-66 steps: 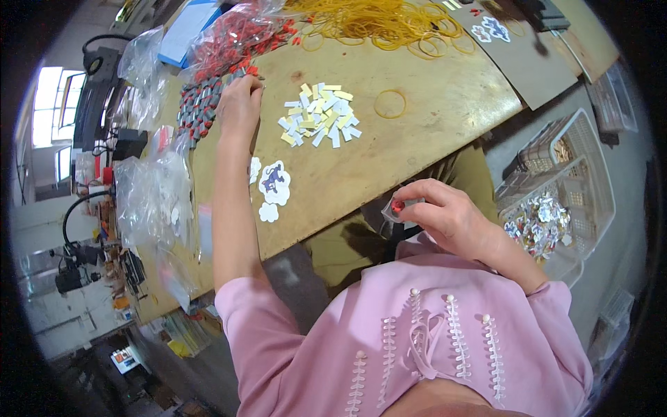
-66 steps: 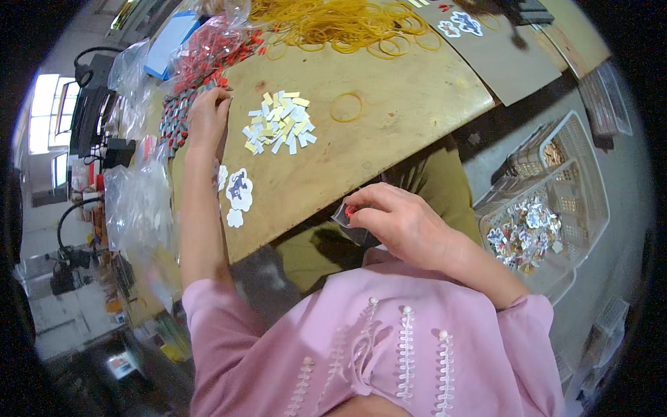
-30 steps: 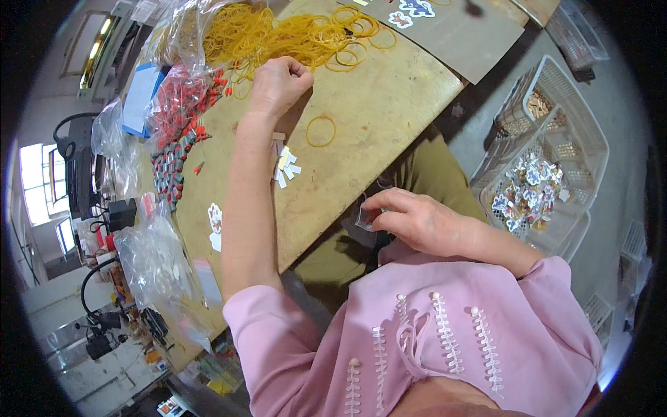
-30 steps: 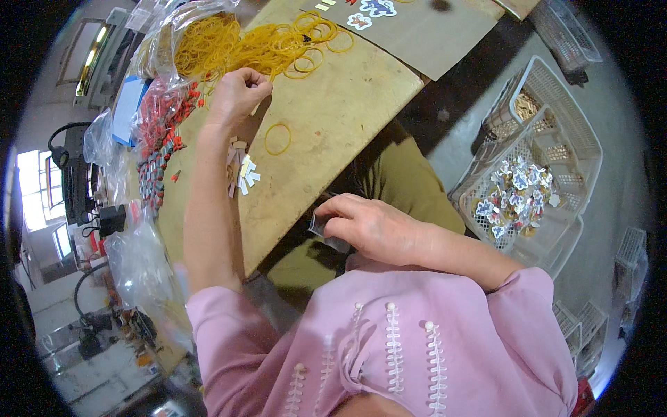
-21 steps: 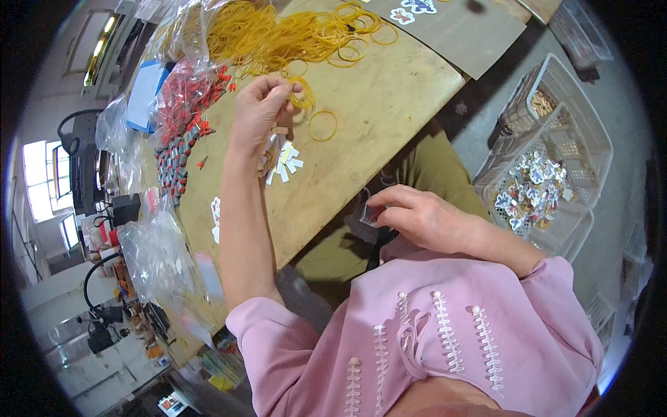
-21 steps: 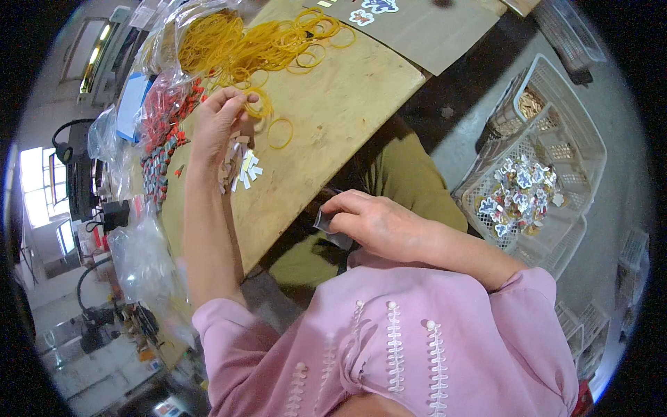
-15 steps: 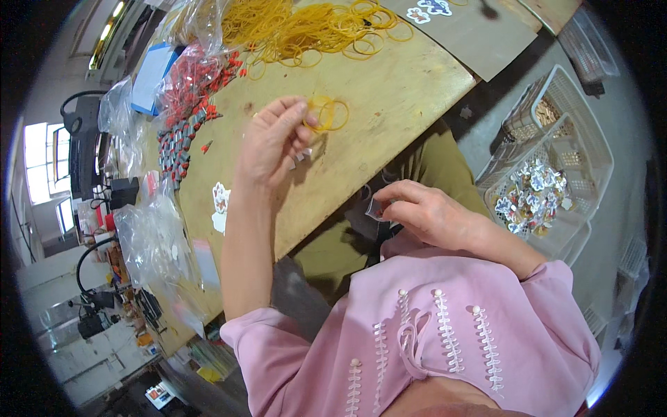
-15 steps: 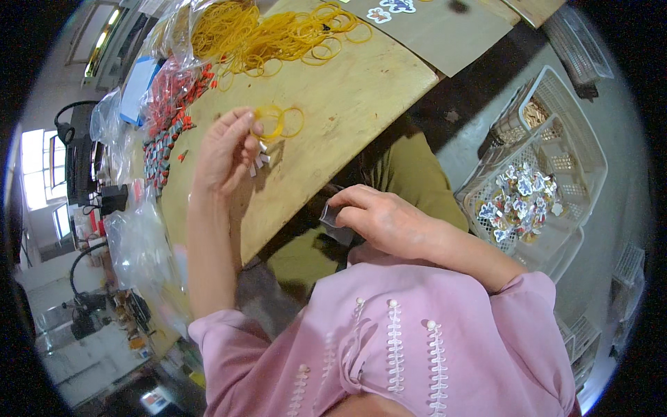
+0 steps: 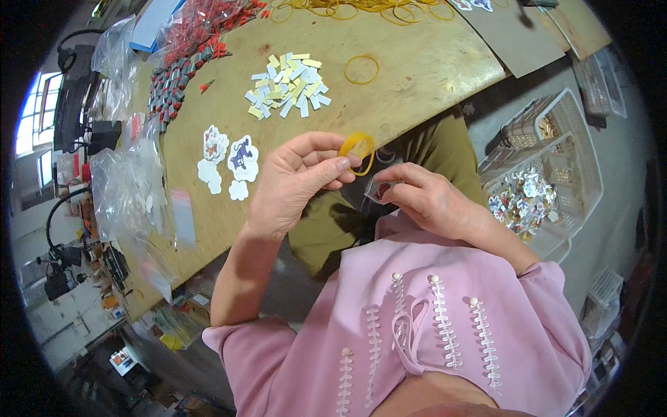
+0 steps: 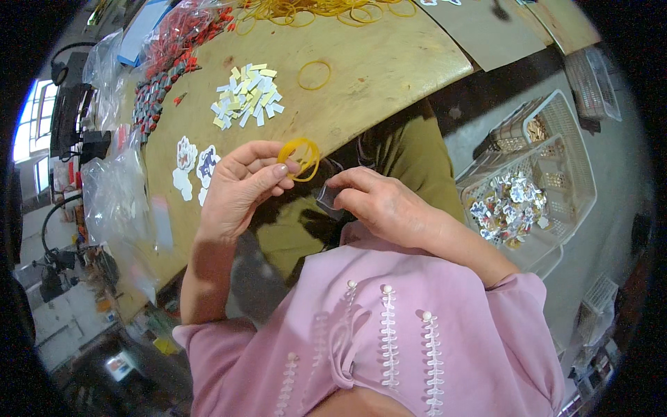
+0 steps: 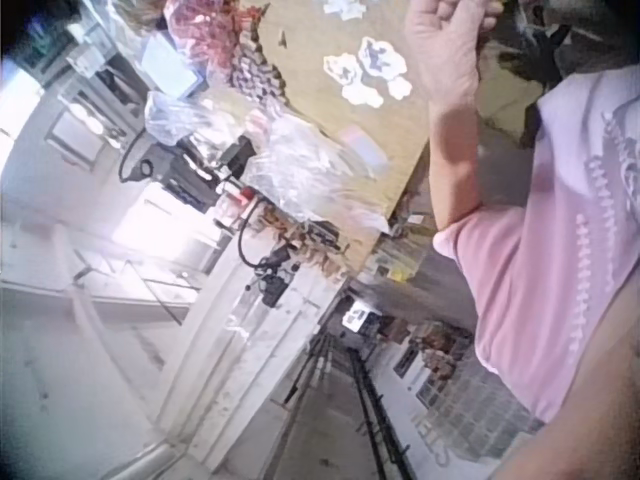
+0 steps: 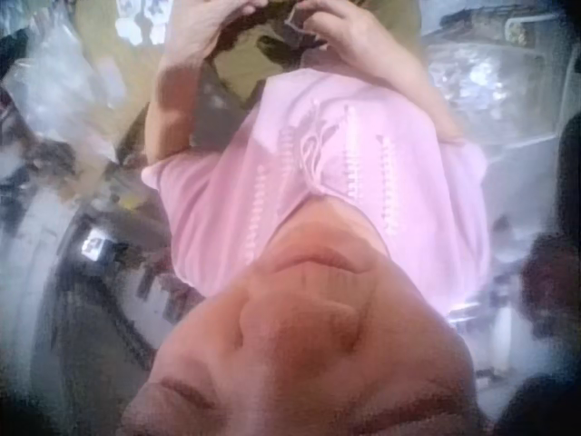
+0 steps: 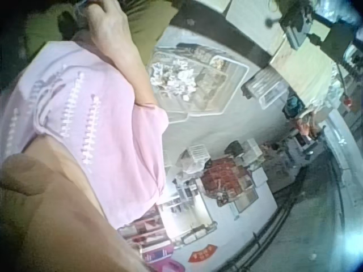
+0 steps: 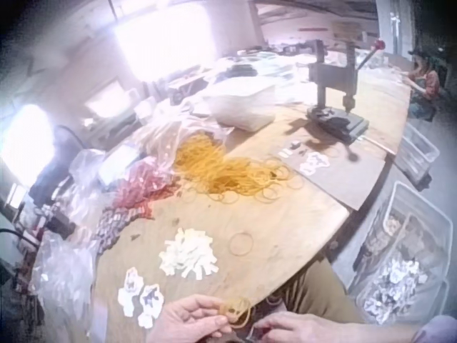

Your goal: The person assembles small craft kits by placing white cloud-shaped cutouts and yellow rubber bands into clear plastic bags. They repeatedly pick up items from the table, insert them into bags, and set the filled bags aside.

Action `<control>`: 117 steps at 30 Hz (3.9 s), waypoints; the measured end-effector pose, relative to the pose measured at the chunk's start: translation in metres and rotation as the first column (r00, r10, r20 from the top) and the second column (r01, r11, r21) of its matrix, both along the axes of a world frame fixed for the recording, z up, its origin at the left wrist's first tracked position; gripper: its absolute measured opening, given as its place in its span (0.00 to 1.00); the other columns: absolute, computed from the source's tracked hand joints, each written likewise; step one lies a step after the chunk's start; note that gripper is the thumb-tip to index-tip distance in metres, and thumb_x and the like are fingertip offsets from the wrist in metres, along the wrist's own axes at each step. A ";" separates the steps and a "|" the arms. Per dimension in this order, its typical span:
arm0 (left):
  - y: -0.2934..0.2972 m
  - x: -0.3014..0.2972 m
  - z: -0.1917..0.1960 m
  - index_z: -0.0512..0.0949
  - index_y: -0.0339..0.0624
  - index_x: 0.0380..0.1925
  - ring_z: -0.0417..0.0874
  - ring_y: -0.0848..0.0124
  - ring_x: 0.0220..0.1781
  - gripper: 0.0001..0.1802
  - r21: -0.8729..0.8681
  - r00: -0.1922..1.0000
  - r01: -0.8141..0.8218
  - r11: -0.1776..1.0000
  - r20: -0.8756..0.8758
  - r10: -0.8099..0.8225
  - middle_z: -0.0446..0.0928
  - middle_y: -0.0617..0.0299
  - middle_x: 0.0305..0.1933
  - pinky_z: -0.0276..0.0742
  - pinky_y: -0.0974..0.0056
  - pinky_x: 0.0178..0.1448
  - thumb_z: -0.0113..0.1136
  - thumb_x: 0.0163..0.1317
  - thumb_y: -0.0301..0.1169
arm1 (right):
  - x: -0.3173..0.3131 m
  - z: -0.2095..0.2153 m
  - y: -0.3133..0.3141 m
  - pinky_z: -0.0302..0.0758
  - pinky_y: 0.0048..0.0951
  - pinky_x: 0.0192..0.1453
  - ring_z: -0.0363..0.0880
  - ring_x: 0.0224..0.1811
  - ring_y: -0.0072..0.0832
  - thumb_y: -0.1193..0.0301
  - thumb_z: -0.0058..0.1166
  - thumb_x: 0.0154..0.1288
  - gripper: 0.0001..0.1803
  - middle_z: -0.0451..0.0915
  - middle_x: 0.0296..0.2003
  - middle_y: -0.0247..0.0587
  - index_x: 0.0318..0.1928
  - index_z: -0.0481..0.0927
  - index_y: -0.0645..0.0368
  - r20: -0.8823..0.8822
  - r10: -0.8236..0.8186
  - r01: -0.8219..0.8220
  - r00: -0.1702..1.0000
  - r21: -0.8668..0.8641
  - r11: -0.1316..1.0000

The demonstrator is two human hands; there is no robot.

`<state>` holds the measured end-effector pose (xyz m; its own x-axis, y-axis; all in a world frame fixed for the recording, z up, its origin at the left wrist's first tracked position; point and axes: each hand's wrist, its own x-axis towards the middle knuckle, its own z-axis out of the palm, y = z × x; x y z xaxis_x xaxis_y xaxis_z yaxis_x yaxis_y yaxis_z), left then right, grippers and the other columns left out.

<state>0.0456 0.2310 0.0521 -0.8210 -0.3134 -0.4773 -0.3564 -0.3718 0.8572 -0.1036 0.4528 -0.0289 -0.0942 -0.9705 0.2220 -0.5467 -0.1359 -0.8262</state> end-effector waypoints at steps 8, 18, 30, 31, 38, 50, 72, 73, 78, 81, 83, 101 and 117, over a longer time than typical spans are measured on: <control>-0.004 0.015 -0.010 0.84 0.36 0.55 0.89 0.77 0.42 0.13 0.120 0.995 -0.044 0.992 -0.086 0.055 0.90 0.55 0.47 0.85 0.73 0.46 0.63 0.78 0.31 | 0.004 0.004 -0.007 0.84 0.42 0.58 0.82 0.59 0.49 0.79 0.67 0.55 0.15 0.80 0.59 0.50 0.44 0.81 0.62 -0.025 0.024 -0.024 0.999 0.007 1.000; -0.004 0.022 -0.016 0.83 0.35 0.56 0.90 0.76 0.38 0.14 0.134 0.995 -0.086 0.987 -0.037 0.092 0.90 0.54 0.45 0.88 0.74 0.42 0.59 0.80 0.33 | 0.006 0.006 -0.010 0.84 0.42 0.59 0.83 0.58 0.49 0.80 0.65 0.57 0.12 0.81 0.58 0.51 0.43 0.81 0.64 -0.038 0.027 -0.027 0.999 -0.003 1.000; -0.006 0.029 -0.025 0.82 0.36 0.58 0.89 0.75 0.45 0.14 0.106 0.995 -0.028 0.994 -0.090 0.038 0.90 0.54 0.49 0.85 0.72 0.48 0.65 0.75 0.27 | 0.006 0.008 -0.011 0.84 0.43 0.58 0.83 0.57 0.49 0.79 0.65 0.59 0.12 0.81 0.57 0.50 0.43 0.81 0.64 -0.051 0.017 -0.017 0.999 0.000 1.000; -0.007 0.030 -0.026 0.82 0.36 0.58 0.89 0.76 0.45 0.14 0.116 0.995 -0.031 0.993 -0.092 0.042 0.90 0.54 0.49 0.85 0.72 0.48 0.65 0.75 0.27 | 0.005 0.011 -0.011 0.84 0.43 0.58 0.83 0.57 0.49 0.79 0.65 0.58 0.12 0.81 0.57 0.50 0.43 0.81 0.64 -0.052 0.017 -0.017 0.999 -0.001 1.000; -0.006 0.030 -0.012 0.81 0.36 0.59 0.87 0.77 0.41 0.15 -0.074 0.992 -0.100 0.992 -0.090 0.094 0.90 0.55 0.48 0.83 0.72 0.47 0.65 0.74 0.24 | 0.003 0.027 -0.021 0.85 0.40 0.56 0.84 0.56 0.46 0.81 0.64 0.59 0.12 0.82 0.54 0.49 0.45 0.82 0.63 -0.057 -0.046 0.040 0.997 -0.109 0.993; 0.043 0.036 -0.011 0.81 0.35 0.55 0.85 0.79 0.39 0.12 -0.169 0.906 -0.315 0.934 -0.346 0.243 0.89 0.57 0.46 0.81 0.73 0.42 0.64 0.75 0.22 | 0.016 0.050 -0.053 0.86 0.40 0.54 0.86 0.52 0.48 0.86 0.62 0.60 0.16 0.83 0.55 0.50 0.49 0.85 0.61 0.020 0.018 -0.012 1.000 -0.247 0.969; 0.022 0.054 0.035 0.84 0.34 0.43 0.83 0.52 0.49 0.16 -0.955 0.934 0.245 0.166 0.187 -0.305 0.78 0.50 0.47 0.80 0.56 0.53 0.72 0.53 0.20 | 0.028 0.050 -0.067 0.85 0.39 0.55 0.85 0.56 0.48 0.84 0.64 0.61 0.14 0.81 0.57 0.53 0.48 0.82 0.64 -0.077 0.144 -0.156 0.987 -0.199 0.967; 0.019 0.054 0.039 0.84 0.35 0.44 0.84 0.54 0.48 0.16 -0.964 0.945 0.188 0.188 0.125 -0.303 0.79 0.51 0.47 0.81 0.57 0.53 0.72 0.53 0.20 | 0.028 0.053 -0.070 0.85 0.40 0.55 0.85 0.55 0.50 0.84 0.62 0.60 0.15 0.81 0.56 0.53 0.49 0.81 0.65 -0.073 0.108 -0.122 0.991 -0.225 0.967; 0.008 0.050 0.044 0.84 0.36 0.51 0.88 0.65 0.42 0.17 -0.830 0.970 -0.153 0.536 -0.229 -0.078 0.85 0.55 0.44 0.84 0.63 0.46 0.71 0.61 0.18 | 0.024 0.074 -0.088 0.84 0.40 0.53 0.84 0.51 0.49 0.85 0.60 0.58 0.14 0.82 0.50 0.51 0.45 0.79 0.66 -0.084 0.016 -0.042 0.996 -0.320 0.946; 0.000 0.054 0.027 0.85 0.37 0.48 0.86 0.71 0.40 0.13 -0.703 0.942 -0.270 0.658 -0.335 0.029 0.85 0.58 0.44 0.83 0.65 0.44 0.69 0.64 0.17 | 0.022 0.073 -0.094 0.86 0.38 0.53 0.87 0.51 0.43 0.85 0.63 0.67 0.11 0.83 0.53 0.50 0.47 0.82 0.64 -0.080 0.062 -0.085 0.995 -0.320 0.944; -0.005 0.054 0.020 0.88 0.39 0.42 0.83 0.71 0.40 0.11 -0.865 0.947 -0.280 0.417 -0.320 -0.027 0.83 0.60 0.41 0.79 0.66 0.42 0.72 0.60 0.17 | 0.024 0.068 -0.096 0.85 0.38 0.52 0.85 0.50 0.46 0.86 0.61 0.62 0.11 0.82 0.51 0.51 0.44 0.79 0.65 -0.032 0.058 -0.065 0.998 -0.330 0.942; -0.005 0.066 0.028 0.86 0.42 0.40 0.88 0.53 0.36 0.17 -0.871 0.851 0.490 -0.020 0.484 -0.205 0.85 0.55 0.32 0.82 0.51 0.42 0.74 0.59 0.42 | 0.036 0.056 -0.099 0.85 0.40 0.58 0.84 0.56 0.50 0.84 0.59 0.61 0.14 0.79 0.58 0.53 0.48 0.79 0.65 -0.058 0.238 -0.245 0.969 -0.241 0.939; -0.009 0.079 0.037 0.86 0.42 0.51 0.82 0.81 0.34 0.21 -0.734 0.992 0.123 0.668 0.118 -0.053 0.83 0.66 0.31 0.75 0.72 0.39 0.80 0.56 0.24 | 0.029 0.062 -0.101 0.85 0.37 0.56 0.85 0.55 0.48 0.87 0.58 0.60 0.15 0.82 0.55 0.52 0.48 0.79 0.66 -0.047 0.129 -0.137 0.991 -0.281 0.950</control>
<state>0.1243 0.2223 0.0887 -0.8337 -0.5201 -0.1857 -0.4330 0.4069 0.8043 -0.0745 0.3513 0.0326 0.0413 -0.8707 0.4900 -0.5295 -0.4350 -0.7283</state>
